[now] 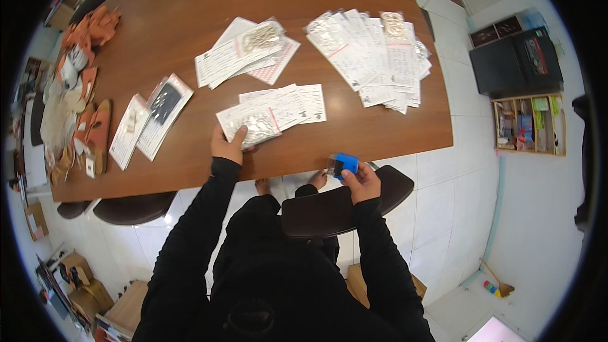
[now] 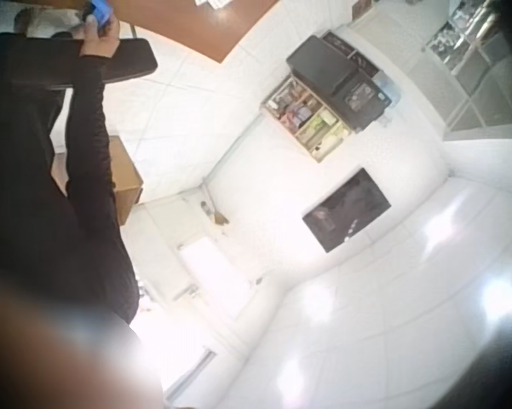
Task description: The person stamps multiple documents and small plastic-wrapped items on a red stool and then on a wooden table. They use a blue handheld stamp to mark each item and place the stamped items into separate piles.
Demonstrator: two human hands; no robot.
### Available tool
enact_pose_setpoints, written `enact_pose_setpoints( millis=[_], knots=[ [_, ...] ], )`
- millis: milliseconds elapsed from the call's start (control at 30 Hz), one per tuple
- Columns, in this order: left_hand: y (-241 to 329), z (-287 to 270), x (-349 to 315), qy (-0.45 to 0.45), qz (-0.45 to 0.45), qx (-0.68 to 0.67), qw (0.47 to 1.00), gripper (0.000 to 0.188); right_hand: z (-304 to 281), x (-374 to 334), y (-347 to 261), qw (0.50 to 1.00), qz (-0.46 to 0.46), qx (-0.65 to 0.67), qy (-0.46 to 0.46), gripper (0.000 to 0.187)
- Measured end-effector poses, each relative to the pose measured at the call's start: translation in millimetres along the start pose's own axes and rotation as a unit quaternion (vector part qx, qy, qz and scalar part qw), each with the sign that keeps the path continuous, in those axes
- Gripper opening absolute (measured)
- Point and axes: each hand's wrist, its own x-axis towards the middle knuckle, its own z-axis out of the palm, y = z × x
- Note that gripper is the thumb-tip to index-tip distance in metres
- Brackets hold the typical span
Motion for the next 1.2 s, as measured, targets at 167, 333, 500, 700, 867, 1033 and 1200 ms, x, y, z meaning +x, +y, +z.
enact_pose_setpoints(
  millis=[167,333,500,700,867,1033,1200],
  knots=[
    [-11,-28,-28,0.060,-0.034,-0.040,0.997,0.021,25,0,1,0.999,0.025,0.035,-0.014,0.037],
    [5,-56,-50,0.094,-0.071,-0.194,0.974,0.032,68,20,-11,0.992,0.077,0.071,-0.068,0.035],
    [25,-76,-94,0.039,-0.197,-0.154,0.967,0.028,138,65,-16,0.987,0.042,-0.007,-0.157,0.038],
    [49,-86,-121,-0.230,0.152,0.455,0.847,0.024,129,101,-23,0.895,-0.150,-0.410,-0.093,0.050],
    [42,-122,-61,-0.224,0.340,0.593,0.695,0.042,108,139,-58,0.891,-0.159,-0.424,-0.019,0.040],
    [14,-83,-43,-0.256,0.333,0.622,0.661,0.051,105,93,-61,0.979,-0.132,-0.134,-0.081,0.031],
    [9,-45,-22,-0.247,0.377,0.569,0.688,0.052,93,54,-47,0.982,-0.092,-0.147,-0.074,0.029]
  ],
)
